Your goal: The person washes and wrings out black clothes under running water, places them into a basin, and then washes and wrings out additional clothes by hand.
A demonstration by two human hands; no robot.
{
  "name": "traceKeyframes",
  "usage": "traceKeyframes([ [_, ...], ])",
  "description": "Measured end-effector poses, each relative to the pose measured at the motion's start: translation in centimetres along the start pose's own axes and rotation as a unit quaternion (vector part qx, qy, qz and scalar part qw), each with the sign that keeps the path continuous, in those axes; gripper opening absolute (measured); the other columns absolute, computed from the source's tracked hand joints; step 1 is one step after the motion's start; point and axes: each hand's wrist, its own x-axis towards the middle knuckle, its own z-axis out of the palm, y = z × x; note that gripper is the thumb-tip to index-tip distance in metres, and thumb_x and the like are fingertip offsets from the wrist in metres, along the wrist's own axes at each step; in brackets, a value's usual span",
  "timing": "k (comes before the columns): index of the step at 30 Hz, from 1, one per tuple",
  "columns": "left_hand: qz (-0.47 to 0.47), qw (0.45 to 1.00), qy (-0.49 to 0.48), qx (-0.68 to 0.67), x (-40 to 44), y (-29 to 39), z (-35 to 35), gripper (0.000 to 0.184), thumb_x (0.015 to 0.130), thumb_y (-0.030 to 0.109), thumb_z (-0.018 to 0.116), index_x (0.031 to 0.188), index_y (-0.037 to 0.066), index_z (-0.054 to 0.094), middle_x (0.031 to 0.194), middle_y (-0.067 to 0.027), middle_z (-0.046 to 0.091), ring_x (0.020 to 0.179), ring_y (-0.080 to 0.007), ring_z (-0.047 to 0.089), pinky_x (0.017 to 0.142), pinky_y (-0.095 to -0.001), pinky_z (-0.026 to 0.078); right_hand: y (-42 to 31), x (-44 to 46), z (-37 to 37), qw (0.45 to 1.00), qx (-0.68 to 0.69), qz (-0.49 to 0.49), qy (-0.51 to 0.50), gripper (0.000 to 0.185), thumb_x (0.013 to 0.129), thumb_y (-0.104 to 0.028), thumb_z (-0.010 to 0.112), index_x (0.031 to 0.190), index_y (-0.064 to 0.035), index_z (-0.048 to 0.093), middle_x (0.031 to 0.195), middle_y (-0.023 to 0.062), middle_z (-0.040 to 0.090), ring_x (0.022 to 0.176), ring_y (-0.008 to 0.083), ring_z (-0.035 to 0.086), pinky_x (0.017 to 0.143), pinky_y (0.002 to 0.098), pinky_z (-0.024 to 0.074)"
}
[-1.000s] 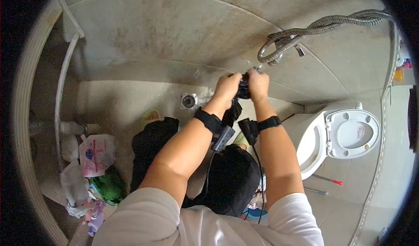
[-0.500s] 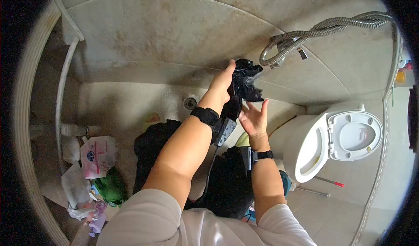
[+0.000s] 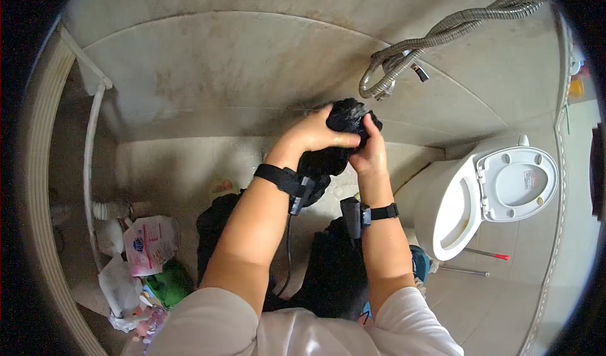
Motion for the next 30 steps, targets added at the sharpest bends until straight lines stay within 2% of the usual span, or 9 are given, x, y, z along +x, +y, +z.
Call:
traceKeyframes([
  [8, 0.047, 0.994, 0.096, 0.025, 0.2, -0.2, 0.8, 0.057, 0.055, 0.012, 0.076, 0.106, -0.002, 0.055, 0.1, -0.0122, 0.062, 0.092, -0.0211, 0.059, 0.084, -0.0315, 0.045, -2.8, -1.2, 2.0, 0.985, 0.147, -0.002, -0.094, 0.041, 0.092, -0.035, 0.045, 0.113, -0.0016, 0.054, 0.115, 0.015, 0.058, 0.11, 0.0327, 0.051, 0.101, 0.0489, 0.0319],
  [12, -0.021, 0.982, 0.173, 0.075, -0.3, 2.0, -0.2, 0.049, 0.055, 0.027, 0.069, 0.094, -0.001, 0.061, 0.091, -0.022, 0.064, 0.088, -0.0335, 0.062, 0.078, -0.0368, 0.048, -5.1, -1.8, -3.5, 0.956, -0.287, 0.033, 0.054, 0.047, 0.083, -0.037, 0.061, 0.112, -0.0016, 0.053, 0.109, 0.0145, 0.058, 0.101, 0.0261, 0.053, 0.089, 0.0403, 0.0425],
  [14, 0.004, 0.981, 0.147, 0.125, -0.7, 3.1, 0.0, 0.049, 0.055, 0.029, 0.068, 0.094, 0.0, 0.062, 0.092, -0.0221, 0.064, 0.089, -0.0351, 0.062, 0.079, -0.0384, 0.048, -5.7, -2.1, -4.1, 0.74, -0.661, -0.099, 0.076, 0.056, 0.076, -0.027, 0.07, 0.12, -0.0007, 0.048, 0.117, 0.0157, 0.054, 0.108, 0.027, 0.051, 0.09, 0.0379, 0.044],
  [15, -0.021, 0.975, 0.126, 0.184, -1.0, 3.9, 0.5, 0.048, 0.056, 0.029, 0.067, 0.095, 0.002, 0.062, 0.093, -0.0217, 0.064, 0.09, -0.0364, 0.061, 0.079, -0.0392, 0.048, -5.8, -2.4, -4.0, 0.739, -0.662, -0.097, 0.076, 0.056, 0.076, -0.027, 0.07, 0.12, -0.0007, 0.048, 0.117, 0.0157, 0.054, 0.108, 0.027, 0.051, 0.09, 0.0379, 0.044],
  [18, 0.02, 0.977, 0.046, 0.206, -1.0, 4.4, 2.3, 0.042, 0.056, 0.023, 0.066, 0.094, 0.005, 0.062, 0.091, -0.0196, 0.064, 0.089, -0.0367, 0.06, 0.079, -0.04, 0.048, -5.4, -4.4, 1.7, 0.394, -0.812, -0.413, -0.127, 0.08, 0.064, -0.006, 0.071, 0.135, -0.0046, 0.034, 0.128, 0.0203, 0.046, 0.12, 0.0278, 0.045, 0.1, 0.0367, 0.0372],
  [19, 0.02, 0.98, 0.064, 0.188, -1.1, 4.7, 2.7, 0.041, 0.055, 0.02, 0.067, 0.092, 0.003, 0.062, 0.089, -0.0201, 0.064, 0.087, -0.0359, 0.061, 0.078, -0.0405, 0.048, -4.5, -3.5, 1.4, 0.543, -0.732, -0.385, -0.144, 0.069, 0.062, -0.001, 0.066, 0.127, -0.0059, 0.044, 0.118, 0.0201, 0.053, 0.112, 0.0273, 0.051, 0.095, 0.0353, 0.0405],
  [22, 0.088, 0.982, 0.116, 0.12, -1.2, 5.2, 2.2, 0.038, 0.057, 0.019, 0.065, 0.09, 0.001, 0.062, 0.087, -0.0211, 0.064, 0.084, -0.0351, 0.062, 0.079, -0.0397, 0.048, -5.1, -2.4, 1.2, 0.707, -0.667, -0.231, -0.041, 0.054, 0.061, 0.002, 0.063, 0.114, -0.0046, 0.053, 0.101, 0.0169, 0.061, 0.097, 0.0268, 0.059, 0.087, 0.0334, 0.0443],
  [27, 0.02, 0.987, 0.093, 0.127, -1.6, 3.2, 1.3, 0.116, 0.046, 0.046, 0.082, 0.136, -0.002, 0.027, 0.128, -0.0207, 0.049, 0.119, -0.0338, 0.047, 0.104, -0.0443, 0.028, -6.7, -1.8, 0.6, 0.792, -0.549, -0.261, 0.059, 0.037, 0.063, 0.006, 0.058, 0.099, 0.0011, 0.056, 0.088, 0.0074, 0.062, 0.083, 0.0149, 0.058, 0.076, 0.0264, 0.046],
  [30, -0.009, 0.939, 0.138, 0.316, -2.3, 1.9, 3.8, 0.113, 0.047, 0.045, 0.081, 0.138, 0.007, 0.027, 0.13, -0.0188, 0.048, 0.125, -0.0329, 0.041, 0.104, -0.0595, 0.018, -6.3, -2.1, 0.3, 0.898, -0.371, -0.229, 0.048, 0.038, 0.065, 0.008, 0.055, 0.103, 0.0001, 0.054, 0.09, 0.0055, 0.061, 0.083, 0.0155, 0.058, 0.077, 0.0274, 0.0459],
])
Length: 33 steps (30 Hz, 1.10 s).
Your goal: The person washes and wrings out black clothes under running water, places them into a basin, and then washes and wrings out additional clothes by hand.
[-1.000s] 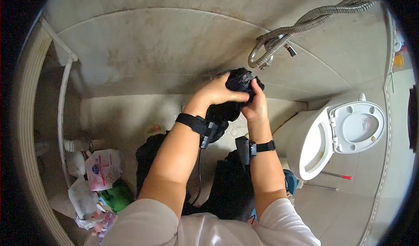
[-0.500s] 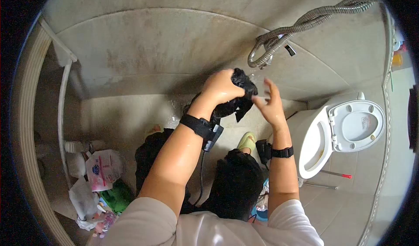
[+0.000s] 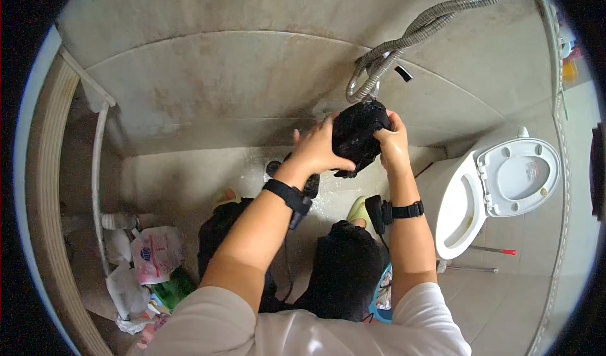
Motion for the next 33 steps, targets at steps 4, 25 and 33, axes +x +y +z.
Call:
traceKeyframes([
  [4, -0.014, 0.97, 0.026, -0.24, 2.3, -2.1, 0.4, 0.062, 0.058, 0.016, 0.072, 0.116, 0.002, 0.055, 0.106, -0.0176, 0.062, 0.098, -0.0301, 0.06, 0.086, -0.0322, 0.046, 1.0, -0.2, -1.0, 0.999, 0.048, 0.001, -0.012, 0.04, 0.068, 0.008, 0.053, 0.107, 0.0008, 0.051, 0.096, 0.0075, 0.06, 0.087, 0.0166, 0.057, 0.08, 0.0288, 0.0457],
  [25, 0.034, 0.988, -0.037, -0.146, 2.1, -1.2, -1.3, 0.086, 0.06, 0.02, 0.079, 0.134, 0.006, 0.038, 0.132, -0.0172, 0.046, 0.122, -0.0215, 0.044, 0.1, -0.0362, 0.036, 1.3, 0.1, 0.7, 0.963, 0.216, 0.065, -0.147, 0.04, 0.078, -0.001, 0.06, 0.117, 0.0008, 0.05, 0.104, 0.0091, 0.06, 0.095, 0.0183, 0.058, 0.087, 0.0302, 0.0447],
  [33, -0.037, 0.779, -0.012, -0.625, 3.4, -1.2, -1.0, 0.054, 0.065, 0.001, 0.064, 0.118, -0.001, 0.05, 0.103, -0.011, 0.059, 0.091, -0.0212, 0.058, 0.082, -0.0307, 0.046, 3.6, -0.4, 0.9, 0.988, 0.062, -0.025, -0.138, 0.064, 0.083, -0.014, 0.062, 0.137, 0.0002, 0.031, 0.132, 0.0138, 0.044, 0.121, 0.0231, 0.042, 0.102, 0.0331, 0.0321],
])
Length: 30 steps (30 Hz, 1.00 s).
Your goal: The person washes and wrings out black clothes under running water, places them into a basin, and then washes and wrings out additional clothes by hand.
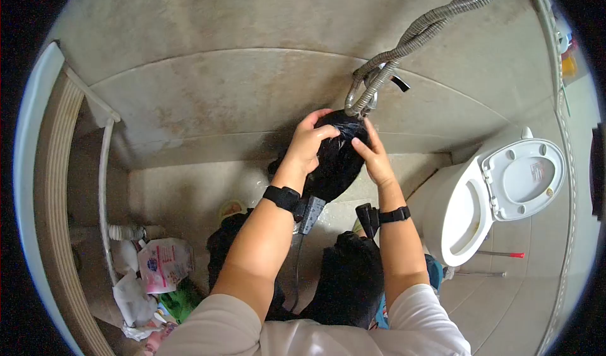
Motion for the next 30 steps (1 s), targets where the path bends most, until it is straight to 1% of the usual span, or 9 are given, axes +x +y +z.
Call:
traceKeyframes([
  [2, -0.009, 0.997, 0.038, -0.066, -0.3, -0.6, 0.5, 0.049, 0.07, 0.009, 0.061, 0.117, 0.004, 0.05, 0.106, -0.0083, 0.056, 0.095, -0.0193, 0.055, 0.085, -0.0306, 0.043, 1.2, 0.2, 0.3, 0.996, -0.064, -0.03, -0.046, 0.082, 0.08, -0.023, 0.067, 0.142, -0.0011, 0.018, 0.138, 0.0144, 0.037, 0.131, 0.0236, 0.029, 0.109, 0.0336, 0.0185],
  [6, 0.015, 0.983, -0.019, -0.183, 0.4, -4.3, 0.9, 0.048, 0.083, 0.029, 0.056, 0.125, 0.009, 0.043, 0.116, -0.0055, 0.048, 0.109, -0.0161, 0.044, 0.097, -0.0324, 0.033, 2.5, 0.7, 3.1, 0.992, -0.097, -0.043, 0.071, 0.056, 0.079, -0.027, 0.07, 0.122, -0.0008, 0.045, 0.113, 0.0096, 0.054, 0.102, 0.0174, 0.05, 0.09, 0.0314, 0.0389],
  [10, 0.065, 0.991, 0.02, -0.117, 0.0, -3.9, 2.6, 0.066, 0.092, 0.051, 0.039, 0.138, 0.004, 0.03, 0.14, -0.0106, 0.036, 0.13, -0.0206, 0.03, 0.106, -0.0317, 0.023, 0.7, 0.8, 3.9, 0.992, -0.053, -0.03, 0.107, 0.039, 0.081, -0.027, 0.068, 0.107, -0.0007, 0.057, 0.097, 0.0048, 0.06, 0.087, 0.0126, 0.054, 0.078, 0.0278, 0.0444],
  [12, 0.169, 0.978, 0.065, 0.105, -1.7, -1.6, 4.7, 0.065, 0.095, 0.051, 0.028, 0.14, 0.003, 0.029, 0.143, -0.0112, 0.031, 0.134, -0.0222, 0.026, 0.109, -0.0338, 0.018, 1.4, 1.0, 3.5, 0.992, 0.027, 0.006, 0.122, 0.033, 0.083, -0.025, 0.066, 0.103, 0.0005, 0.06, 0.095, 0.0042, 0.061, 0.085, 0.0118, 0.055, 0.077, 0.0272, 0.0441],
  [15, 0.176, 0.926, -0.016, 0.334, 1.4, -3.9, 0.3, 0.071, 0.093, 0.057, 0.025, 0.143, 0.006, 0.021, 0.144, -0.015, 0.03, 0.134, -0.0298, 0.026, 0.109, -0.036, 0.02, 0.3, 1.0, 3.6, 0.965, 0.222, 0.075, 0.114, 0.032, 0.087, -0.029, 0.06, 0.103, -0.0019, 0.06, 0.094, 0.0056, 0.063, 0.082, 0.0161, 0.059, 0.077, 0.0298, 0.0463],
  [16, 0.088, 0.893, 0.036, 0.439, 0.3, -3.5, 0.3, 0.072, 0.092, 0.059, 0.019, 0.142, 0.008, 0.025, 0.143, -0.0156, 0.032, 0.131, -0.0334, 0.03, 0.108, -0.0364, 0.022, -0.1, 1.2, 3.2, 0.955, 0.27, 0.089, 0.082, 0.033, 0.089, -0.032, 0.056, 0.103, -0.0031, 0.06, 0.095, 0.0067, 0.064, 0.082, 0.0186, 0.061, 0.077, 0.0323, 0.0478],
  [20, 0.037, 0.94, 0.056, 0.336, 1.6, -6.5, -1.8, 0.07, 0.09, 0.061, 0.018, 0.134, 0.012, 0.042, 0.136, -0.0184, 0.041, 0.128, -0.0333, 0.036, 0.106, -0.0374, 0.024, 0.0, 2.0, 2.7, 0.928, 0.356, 0.096, 0.05, 0.035, 0.091, -0.035, 0.05, 0.106, -0.0047, 0.058, 0.099, 0.0091, 0.064, 0.087, 0.0219, 0.062, 0.081, 0.0357, 0.0485],
  [25, -0.018, 0.896, 0.169, 0.41, -0.1, -3.1, 0.2, 0.072, 0.089, 0.06, 0.022, 0.125, 0.005, 0.05, 0.123, -0.0223, 0.052, 0.118, -0.0379, 0.046, 0.098, -0.043, 0.033, 0.3, 2.1, 4.7, 0.919, 0.382, 0.082, 0.058, 0.041, 0.092, -0.042, 0.046, 0.109, -0.0051, 0.056, 0.102, 0.0113, 0.064, 0.091, 0.0239, 0.062, 0.083, 0.0364, 0.0489],
  [30, 0.018, 0.901, 0.203, 0.384, 0.0, -3.6, -0.3, 0.061, 0.088, 0.055, 0.038, 0.108, 0.002, 0.059, 0.107, -0.0207, 0.061, 0.103, -0.0359, 0.057, 0.089, -0.043, 0.041, -1.1, 2.4, 3.3, 0.967, 0.223, 0.027, 0.116, 0.044, 0.086, -0.012, 0.058, 0.126, -0.0034, 0.043, 0.101, 0.0113, 0.06, 0.088, 0.02, 0.061, 0.076, 0.0318, 0.0499],
])
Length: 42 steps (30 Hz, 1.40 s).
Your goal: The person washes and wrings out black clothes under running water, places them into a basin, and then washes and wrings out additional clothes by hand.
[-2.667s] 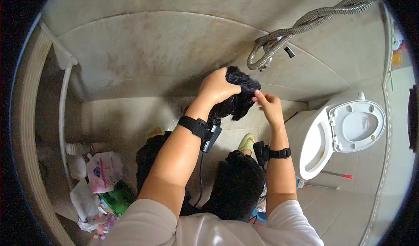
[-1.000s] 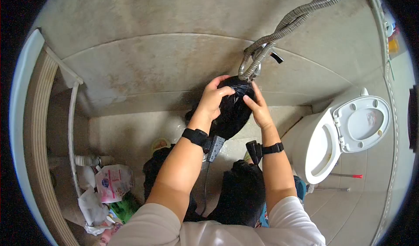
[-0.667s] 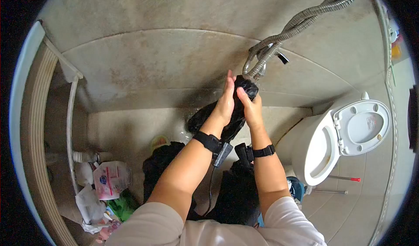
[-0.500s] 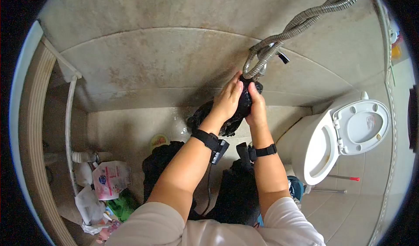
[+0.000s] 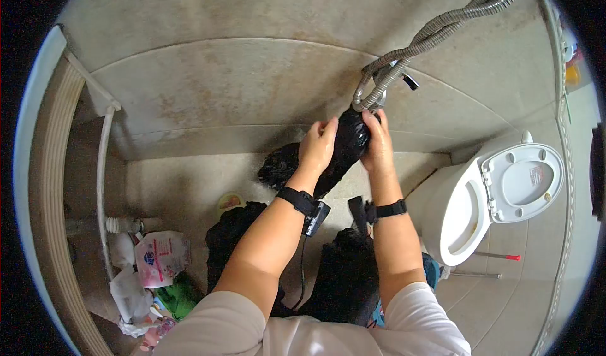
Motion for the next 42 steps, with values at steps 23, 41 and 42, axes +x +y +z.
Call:
traceKeyframes([
  [23, -0.115, 0.971, -0.09, -0.192, 0.0, -2.8, 3.5, 0.033, 0.082, 0.026, 0.053, 0.078, -0.005, 0.063, 0.071, -0.0155, 0.062, 0.068, -0.0209, 0.059, 0.062, -0.0367, 0.043, 1.9, 1.5, -1.4, 0.929, -0.363, -0.055, 0.052, 0.02, 0.075, -0.014, 0.063, 0.089, -0.0002, 0.058, 0.077, 0.006, 0.06, 0.068, 0.0144, 0.055, 0.065, 0.0278, 0.0449],
  [41, 0.19, 0.97, -0.144, -0.053, -1.7, 2.5, -0.6, 0.082, 0.065, 0.023, 0.08, 0.132, 0.002, 0.037, 0.117, -0.016, 0.055, 0.107, -0.023, 0.053, 0.094, -0.0333, 0.04, -3.0, -0.4, -0.9, 0.991, -0.051, 0.121, -0.028, 0.038, 0.087, -0.016, 0.06, 0.119, -0.0016, 0.047, 0.103, 0.009, 0.06, 0.091, 0.0192, 0.059, 0.078, 0.03, 0.048],
  [42, 0.184, 0.964, -0.163, -0.105, -1.4, 2.4, -0.9, 0.076, 0.067, 0.02, 0.079, 0.13, 0.002, 0.04, 0.117, -0.0132, 0.055, 0.107, -0.0216, 0.053, 0.093, -0.0327, 0.04, -3.0, -0.5, -0.8, 0.991, -0.049, 0.119, -0.03, 0.038, 0.087, -0.016, 0.06, 0.119, -0.0016, 0.047, 0.103, 0.009, 0.06, 0.091, 0.0192, 0.059, 0.078, 0.03, 0.048],
])
